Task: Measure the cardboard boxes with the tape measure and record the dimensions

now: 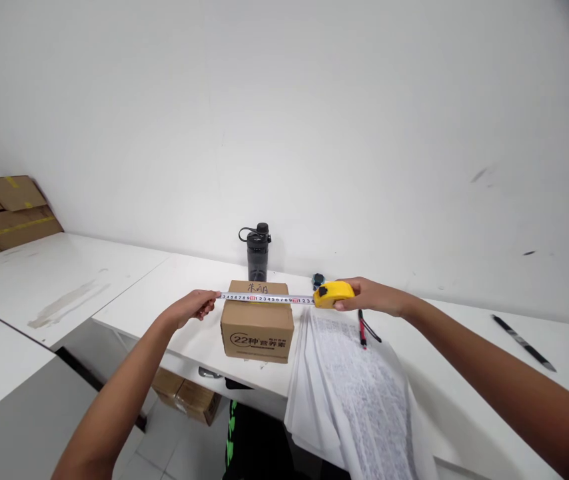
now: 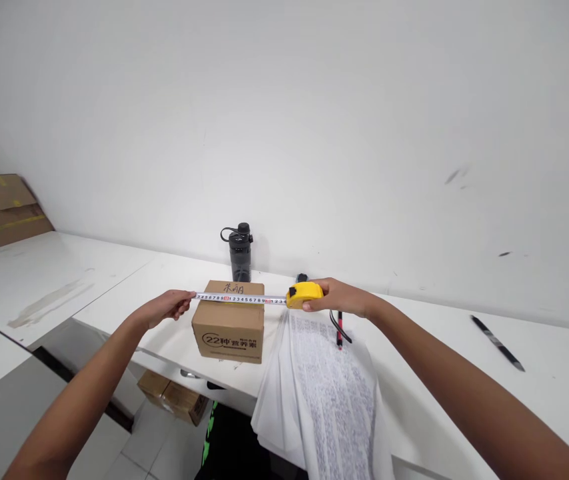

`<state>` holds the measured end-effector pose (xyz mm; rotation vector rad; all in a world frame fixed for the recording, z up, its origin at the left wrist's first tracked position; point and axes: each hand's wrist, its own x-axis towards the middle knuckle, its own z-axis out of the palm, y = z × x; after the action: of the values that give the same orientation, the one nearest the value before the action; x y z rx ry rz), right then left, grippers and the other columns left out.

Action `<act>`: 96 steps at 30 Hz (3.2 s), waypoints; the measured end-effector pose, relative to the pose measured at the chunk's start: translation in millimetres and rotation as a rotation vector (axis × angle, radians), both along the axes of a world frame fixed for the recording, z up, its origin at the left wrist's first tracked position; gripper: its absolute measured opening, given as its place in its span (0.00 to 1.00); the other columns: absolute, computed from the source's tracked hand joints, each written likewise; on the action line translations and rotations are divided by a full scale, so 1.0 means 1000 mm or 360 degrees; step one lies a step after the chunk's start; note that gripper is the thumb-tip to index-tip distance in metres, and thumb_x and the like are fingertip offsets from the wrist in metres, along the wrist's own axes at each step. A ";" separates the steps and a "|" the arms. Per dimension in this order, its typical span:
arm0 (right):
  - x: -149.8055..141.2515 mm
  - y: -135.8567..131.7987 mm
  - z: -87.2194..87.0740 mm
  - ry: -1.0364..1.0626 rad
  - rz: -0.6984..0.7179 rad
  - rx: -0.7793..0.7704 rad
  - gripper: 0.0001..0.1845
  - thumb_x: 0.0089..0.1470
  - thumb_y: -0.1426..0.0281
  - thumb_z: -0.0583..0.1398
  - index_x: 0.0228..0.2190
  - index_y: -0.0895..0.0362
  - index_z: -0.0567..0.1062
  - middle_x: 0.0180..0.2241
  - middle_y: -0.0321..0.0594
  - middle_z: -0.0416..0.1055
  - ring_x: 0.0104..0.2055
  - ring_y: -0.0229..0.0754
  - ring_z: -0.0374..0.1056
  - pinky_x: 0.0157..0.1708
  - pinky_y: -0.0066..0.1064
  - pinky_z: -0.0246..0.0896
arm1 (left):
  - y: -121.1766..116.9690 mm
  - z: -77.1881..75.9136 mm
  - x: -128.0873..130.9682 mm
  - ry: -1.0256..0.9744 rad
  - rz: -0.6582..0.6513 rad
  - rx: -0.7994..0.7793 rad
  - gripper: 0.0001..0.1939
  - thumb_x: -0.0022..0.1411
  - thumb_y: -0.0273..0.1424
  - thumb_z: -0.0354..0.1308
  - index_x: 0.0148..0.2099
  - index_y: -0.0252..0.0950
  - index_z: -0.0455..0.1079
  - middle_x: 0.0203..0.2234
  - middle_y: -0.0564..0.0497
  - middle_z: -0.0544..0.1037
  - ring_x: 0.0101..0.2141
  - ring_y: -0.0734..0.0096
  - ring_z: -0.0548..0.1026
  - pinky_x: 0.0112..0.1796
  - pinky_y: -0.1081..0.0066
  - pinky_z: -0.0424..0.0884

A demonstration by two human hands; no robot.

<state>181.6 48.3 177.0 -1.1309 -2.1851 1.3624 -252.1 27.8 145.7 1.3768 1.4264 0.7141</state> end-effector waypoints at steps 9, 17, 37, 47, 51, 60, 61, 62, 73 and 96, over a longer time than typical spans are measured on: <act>-0.025 -0.004 -0.012 0.0004 -0.0064 0.0016 0.26 0.45 0.53 0.66 0.44 0.53 0.77 0.40 0.41 0.74 0.42 0.48 0.68 0.41 0.37 0.63 | -0.001 -0.011 0.016 0.0189 -0.0044 0.0081 0.27 0.51 0.57 0.56 0.27 0.37 0.61 0.21 0.55 0.65 0.23 0.73 0.62 0.26 0.72 0.57; -0.030 0.000 -0.017 0.0102 -0.0086 -0.0016 0.27 0.46 0.54 0.66 0.46 0.54 0.76 0.43 0.41 0.74 0.44 0.47 0.68 0.44 0.37 0.62 | -0.006 -0.012 0.030 0.0241 0.0061 0.0143 0.35 0.57 0.59 0.49 0.58 0.42 0.58 0.54 0.41 0.70 0.53 0.55 0.69 0.45 0.62 0.69; -0.055 -0.012 -0.012 0.0165 -0.0156 -0.0069 0.25 0.44 0.56 0.67 0.43 0.55 0.77 0.42 0.40 0.75 0.44 0.45 0.68 0.41 0.34 0.62 | -0.004 -0.028 0.051 -0.0405 0.0013 0.0210 0.39 0.61 0.59 0.43 0.68 0.47 0.52 0.65 0.49 0.60 0.63 0.56 0.60 0.59 0.60 0.60; -0.047 -0.048 -0.017 0.0368 -0.0716 -0.0045 0.24 0.43 0.50 0.66 0.36 0.55 0.77 0.20 0.30 0.60 0.21 0.34 0.51 0.21 0.29 0.46 | 0.006 -0.053 0.042 -0.0594 -0.0031 0.0494 0.40 0.63 0.46 0.50 0.71 0.46 0.37 0.70 0.51 0.41 0.68 0.62 0.45 0.62 0.63 0.53; -0.045 -0.063 -0.018 0.0439 -0.0880 -0.0080 0.23 0.44 0.48 0.65 0.30 0.55 0.74 0.19 0.30 0.58 0.20 0.33 0.46 0.19 0.30 0.41 | -0.009 -0.066 0.067 -0.0645 0.0196 0.0588 0.38 0.62 0.42 0.48 0.70 0.39 0.42 0.69 0.46 0.48 0.66 0.57 0.52 0.63 0.60 0.52; -0.049 -0.097 -0.034 0.0189 -0.0962 -0.0027 0.24 0.42 0.45 0.63 0.28 0.54 0.75 0.20 0.33 0.59 0.21 0.37 0.52 0.20 0.31 0.50 | -0.125 -0.077 0.147 0.0119 0.0898 0.1247 0.41 0.64 0.40 0.51 0.70 0.49 0.30 0.69 0.59 0.24 0.67 0.57 0.22 0.66 0.53 0.31; -0.052 -0.102 -0.036 0.0188 -0.0950 -0.0037 0.24 0.42 0.45 0.64 0.29 0.53 0.76 0.20 0.33 0.59 0.21 0.37 0.52 0.21 0.31 0.51 | -0.129 -0.077 0.147 0.0154 0.0898 0.1274 0.41 0.64 0.40 0.51 0.70 0.49 0.31 0.69 0.59 0.25 0.67 0.57 0.22 0.66 0.52 0.32; -0.055 -0.107 -0.038 0.0189 -0.0939 -0.0047 0.24 0.41 0.46 0.64 0.31 0.53 0.77 0.20 0.34 0.60 0.22 0.37 0.53 0.21 0.31 0.51 | -0.129 -0.074 0.144 0.0178 0.0905 0.1286 0.39 0.65 0.41 0.50 0.70 0.49 0.32 0.70 0.58 0.27 0.67 0.57 0.23 0.65 0.52 0.32; -0.072 -0.121 -0.049 0.0177 -0.0828 0.0013 0.26 0.44 0.48 0.64 0.41 0.50 0.79 0.26 0.37 0.71 0.26 0.42 0.62 0.25 0.32 0.58 | -0.041 -0.016 0.050 -0.0272 0.0081 0.0408 0.29 0.57 0.49 0.59 0.55 0.37 0.70 0.52 0.45 0.75 0.52 0.53 0.72 0.53 0.59 0.67; -0.091 -0.093 -0.015 -0.0043 -0.0601 -0.0018 0.26 0.44 0.47 0.64 0.33 0.56 0.77 0.24 0.35 0.66 0.24 0.37 0.58 0.23 0.29 0.54 | -0.059 -0.047 0.072 -0.0514 0.0243 0.0478 0.34 0.62 0.41 0.55 0.68 0.41 0.53 0.60 0.45 0.68 0.59 0.58 0.66 0.59 0.61 0.58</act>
<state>90.2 -44.4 162.2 -1.4815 -1.8564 1.1990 -179.6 -31.1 98.6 1.3103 1.2077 1.2321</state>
